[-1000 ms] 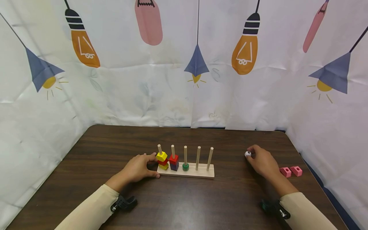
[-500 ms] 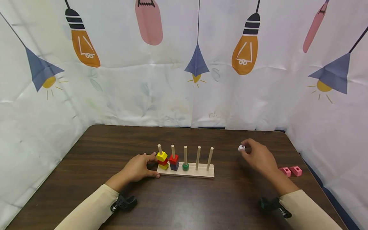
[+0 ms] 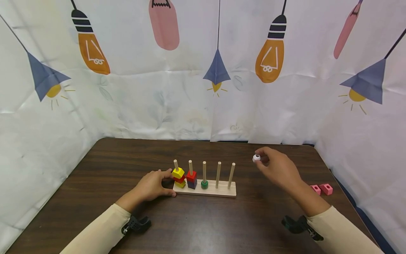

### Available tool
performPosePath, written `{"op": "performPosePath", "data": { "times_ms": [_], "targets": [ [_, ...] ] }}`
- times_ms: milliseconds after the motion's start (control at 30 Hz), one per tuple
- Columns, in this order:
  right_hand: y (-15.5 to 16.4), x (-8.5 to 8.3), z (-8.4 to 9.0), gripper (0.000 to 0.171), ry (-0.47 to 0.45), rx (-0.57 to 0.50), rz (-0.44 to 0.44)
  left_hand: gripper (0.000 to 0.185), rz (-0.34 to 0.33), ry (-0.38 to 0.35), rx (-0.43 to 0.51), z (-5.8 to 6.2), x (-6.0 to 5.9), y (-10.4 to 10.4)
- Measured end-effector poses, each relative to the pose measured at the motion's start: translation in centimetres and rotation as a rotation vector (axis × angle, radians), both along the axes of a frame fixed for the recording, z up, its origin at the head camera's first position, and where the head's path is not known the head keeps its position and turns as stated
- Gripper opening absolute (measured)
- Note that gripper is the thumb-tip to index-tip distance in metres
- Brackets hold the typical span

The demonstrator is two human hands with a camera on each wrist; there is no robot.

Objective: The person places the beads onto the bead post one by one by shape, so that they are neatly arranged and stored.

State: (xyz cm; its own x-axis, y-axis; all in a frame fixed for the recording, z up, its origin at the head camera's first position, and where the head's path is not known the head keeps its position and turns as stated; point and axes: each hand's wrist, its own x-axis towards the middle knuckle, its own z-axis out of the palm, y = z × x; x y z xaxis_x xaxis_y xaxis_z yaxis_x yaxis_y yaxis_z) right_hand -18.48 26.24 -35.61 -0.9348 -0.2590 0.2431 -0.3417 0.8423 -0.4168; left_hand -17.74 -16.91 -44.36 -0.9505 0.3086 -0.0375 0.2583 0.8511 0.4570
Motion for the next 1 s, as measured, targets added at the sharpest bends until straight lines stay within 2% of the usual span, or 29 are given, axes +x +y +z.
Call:
{"op": "performPosePath", "data": {
  "times_ms": [400, 800, 1000],
  "targets": [
    [-2.2, 0.9, 1.9, 0.027, 0.045, -0.023, 0.035, 0.057, 0.002, -0.009, -0.006, 0.1, 0.1, 0.0],
    [-4.3, 1.3, 3.1, 0.027, 0.108, -0.057, 0.092, 0.057, 0.001, -0.003, -0.004, -0.1, 0.0, -0.1],
    [-5.4, 1.3, 3.4, 0.027, 0.108, -0.09, 0.114, 0.057, 0.0, -0.001, 0.001, -0.1, 0.0, -0.1]
  ]
}}
